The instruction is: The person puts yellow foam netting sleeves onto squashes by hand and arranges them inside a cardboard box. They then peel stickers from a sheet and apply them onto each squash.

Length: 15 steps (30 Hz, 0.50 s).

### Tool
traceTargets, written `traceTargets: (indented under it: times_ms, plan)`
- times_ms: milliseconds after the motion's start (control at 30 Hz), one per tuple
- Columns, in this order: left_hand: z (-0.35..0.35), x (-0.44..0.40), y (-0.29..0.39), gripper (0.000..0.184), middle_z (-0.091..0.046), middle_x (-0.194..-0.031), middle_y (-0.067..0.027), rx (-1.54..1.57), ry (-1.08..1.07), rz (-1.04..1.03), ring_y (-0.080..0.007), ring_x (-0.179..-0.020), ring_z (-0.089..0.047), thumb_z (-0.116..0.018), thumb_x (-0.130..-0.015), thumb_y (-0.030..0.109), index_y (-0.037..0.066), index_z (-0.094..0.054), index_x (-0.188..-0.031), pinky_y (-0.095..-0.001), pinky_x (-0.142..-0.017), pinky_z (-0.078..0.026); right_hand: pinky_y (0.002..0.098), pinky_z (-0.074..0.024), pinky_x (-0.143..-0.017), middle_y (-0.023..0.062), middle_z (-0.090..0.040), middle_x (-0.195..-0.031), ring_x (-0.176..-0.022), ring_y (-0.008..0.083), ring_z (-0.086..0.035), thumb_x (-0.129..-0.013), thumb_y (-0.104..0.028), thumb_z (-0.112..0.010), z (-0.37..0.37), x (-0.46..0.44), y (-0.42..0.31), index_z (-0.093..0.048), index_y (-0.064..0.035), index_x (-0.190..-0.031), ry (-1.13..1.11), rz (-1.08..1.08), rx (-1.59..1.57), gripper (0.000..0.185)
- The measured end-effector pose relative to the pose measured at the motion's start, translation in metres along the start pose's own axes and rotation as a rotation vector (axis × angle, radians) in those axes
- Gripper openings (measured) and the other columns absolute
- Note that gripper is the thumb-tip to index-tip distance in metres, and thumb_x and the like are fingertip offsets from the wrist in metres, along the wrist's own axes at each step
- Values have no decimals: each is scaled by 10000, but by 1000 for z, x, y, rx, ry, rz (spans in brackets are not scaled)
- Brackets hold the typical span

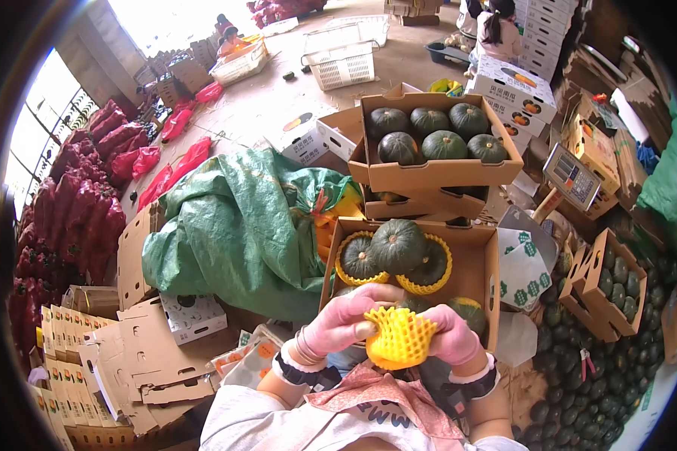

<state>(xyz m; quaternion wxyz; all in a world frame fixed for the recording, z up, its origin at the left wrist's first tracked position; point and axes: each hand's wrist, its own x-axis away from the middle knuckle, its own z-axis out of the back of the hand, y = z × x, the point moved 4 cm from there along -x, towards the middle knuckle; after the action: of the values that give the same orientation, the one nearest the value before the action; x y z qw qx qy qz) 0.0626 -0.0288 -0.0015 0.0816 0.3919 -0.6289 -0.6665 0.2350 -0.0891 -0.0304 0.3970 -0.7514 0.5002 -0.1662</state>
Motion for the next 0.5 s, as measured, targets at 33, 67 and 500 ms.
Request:
traceTargets:
  times_ms: [33, 67, 500]
  plan:
    - [-3, 1, 0, 314, -596, -1183, -173, 13, 8, 55, -281, -1087, -571, -606, -928, 270, -20, -620, -1050, -391, -954, -422, 267, -501, -836, 64, -709, -1009, -904, 115, -649, -771, 109, -653, -5, -3, -1, -685, 31, -1038, 31, -4, 154, 280]
    - [-5, 2, 0, 320, -595, -1185, -175, 24, 15, 108, -288, -1092, -571, -603, -931, 280, -15, -619, -1052, -399, -959, -422, 273, -501, -812, 33, -696, -950, -862, 108, -634, -772, 134, -604, -11, -3, -5, -667, 19, -1003, 156, -56, 269, 265]
    - [-3, 18, -6, 256, -582, -996, -158, 170, -436, 226, -310, -978, -558, -687, -882, 224, 12, -619, -1009, -411, -902, -420, 299, -441, -741, 97, -567, -835, -793, 233, -568, -648, 48, -565, -25, -14, -16, -573, -18, -771, 312, 120, 896, 141]
